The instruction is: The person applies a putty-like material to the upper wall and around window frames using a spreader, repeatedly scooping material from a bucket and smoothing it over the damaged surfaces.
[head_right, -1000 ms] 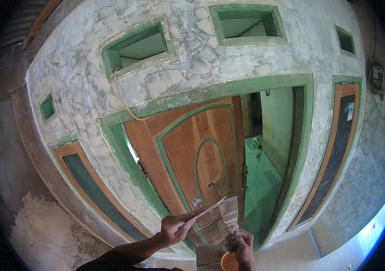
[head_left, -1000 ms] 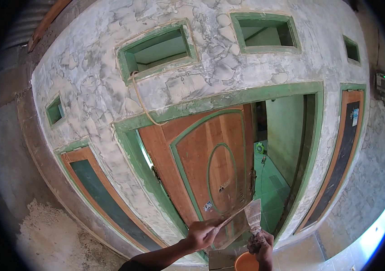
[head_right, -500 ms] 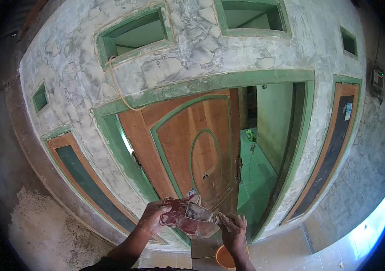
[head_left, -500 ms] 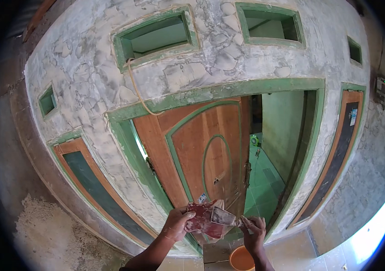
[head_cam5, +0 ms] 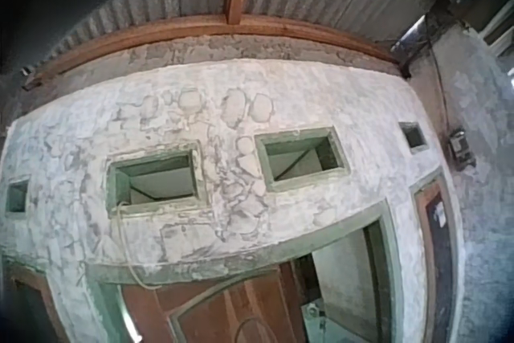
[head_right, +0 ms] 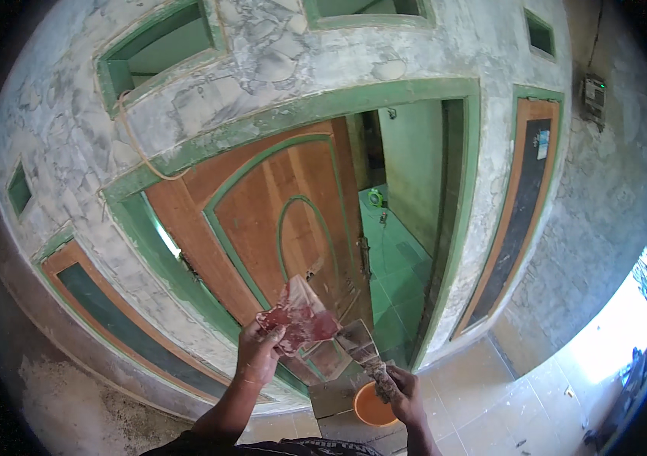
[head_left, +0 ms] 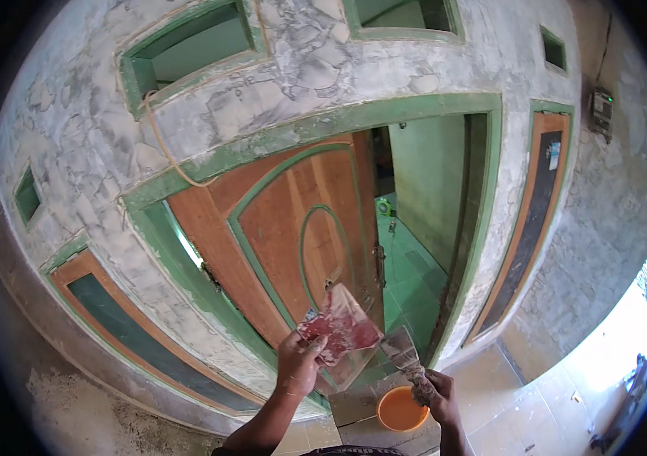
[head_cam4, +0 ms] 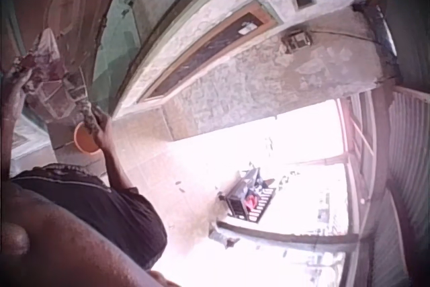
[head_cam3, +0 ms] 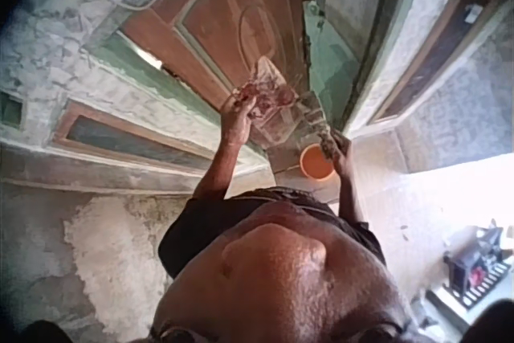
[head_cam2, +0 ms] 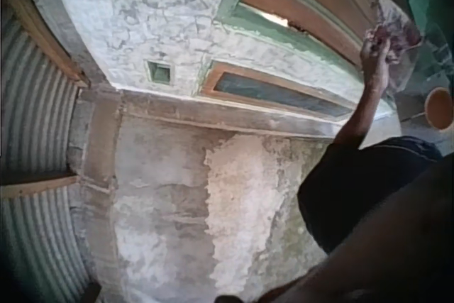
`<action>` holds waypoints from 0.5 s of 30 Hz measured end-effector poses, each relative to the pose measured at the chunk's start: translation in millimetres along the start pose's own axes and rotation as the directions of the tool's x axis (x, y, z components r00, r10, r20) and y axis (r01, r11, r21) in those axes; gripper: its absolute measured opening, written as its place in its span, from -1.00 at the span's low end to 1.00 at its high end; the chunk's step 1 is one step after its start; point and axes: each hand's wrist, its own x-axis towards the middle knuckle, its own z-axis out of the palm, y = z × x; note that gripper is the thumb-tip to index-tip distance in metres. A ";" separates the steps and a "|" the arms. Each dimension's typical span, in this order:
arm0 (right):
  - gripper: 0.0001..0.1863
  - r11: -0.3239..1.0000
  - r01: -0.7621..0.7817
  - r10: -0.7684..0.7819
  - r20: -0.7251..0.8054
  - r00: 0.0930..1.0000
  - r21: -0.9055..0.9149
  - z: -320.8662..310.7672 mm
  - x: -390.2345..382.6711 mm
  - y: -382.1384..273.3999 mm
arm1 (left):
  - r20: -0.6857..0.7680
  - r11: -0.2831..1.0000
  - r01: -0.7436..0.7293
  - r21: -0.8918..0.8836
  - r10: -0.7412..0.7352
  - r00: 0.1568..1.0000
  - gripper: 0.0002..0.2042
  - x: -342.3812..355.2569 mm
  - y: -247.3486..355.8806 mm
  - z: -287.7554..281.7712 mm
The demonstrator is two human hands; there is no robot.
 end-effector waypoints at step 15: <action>-0.61 0.987 -0.044 0.081 -0.250 0.965 0.152 -11.7 -20.2 -1.6 | 0.218 0.940 0.277 0.198 -0.318 0.923 -0.87 1.4 -53.1 10.2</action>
